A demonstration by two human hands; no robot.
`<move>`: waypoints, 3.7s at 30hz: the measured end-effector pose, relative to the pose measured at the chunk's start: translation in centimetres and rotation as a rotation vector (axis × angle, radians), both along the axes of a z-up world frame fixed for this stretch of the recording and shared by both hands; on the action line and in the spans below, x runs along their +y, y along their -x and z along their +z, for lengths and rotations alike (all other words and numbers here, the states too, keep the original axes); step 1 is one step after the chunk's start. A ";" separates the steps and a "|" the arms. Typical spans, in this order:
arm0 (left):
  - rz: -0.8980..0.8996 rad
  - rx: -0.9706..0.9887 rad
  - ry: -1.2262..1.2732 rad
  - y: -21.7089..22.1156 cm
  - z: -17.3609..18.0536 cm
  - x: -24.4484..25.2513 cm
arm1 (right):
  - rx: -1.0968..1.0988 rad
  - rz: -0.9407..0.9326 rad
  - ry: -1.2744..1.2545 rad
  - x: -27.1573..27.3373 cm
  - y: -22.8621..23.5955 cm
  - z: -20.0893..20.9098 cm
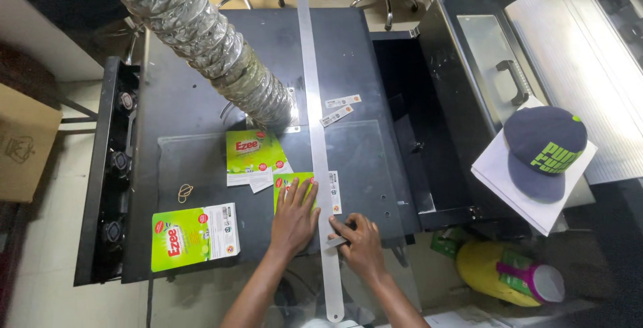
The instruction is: The person uses a utility knife and a metal ruler to cut small green packets on a workbench. They repeatedly align each packet, slice it into smaller strips, and set the cut pieces aside.
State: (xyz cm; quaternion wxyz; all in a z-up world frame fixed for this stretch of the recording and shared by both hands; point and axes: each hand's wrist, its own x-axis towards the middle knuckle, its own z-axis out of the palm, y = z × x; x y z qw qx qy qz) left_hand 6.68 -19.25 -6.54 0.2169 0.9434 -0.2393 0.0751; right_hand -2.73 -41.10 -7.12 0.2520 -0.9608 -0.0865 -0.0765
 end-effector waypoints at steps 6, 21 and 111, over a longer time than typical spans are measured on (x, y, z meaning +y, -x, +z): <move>-0.009 0.020 0.009 0.1 0.0 0.0 | 0.003 0.009 0.005 0.0 0.0 0.4; -0.024 -0.027 -0.028 0.0 -0.5 0.1 | -0.032 -0.017 0.023 -0.2 0.0 -0.9; -0.031 -0.018 -0.099 -0.3 -0.1 -0.1 | -0.030 -0.018 -0.023 0.1 -0.1 0.1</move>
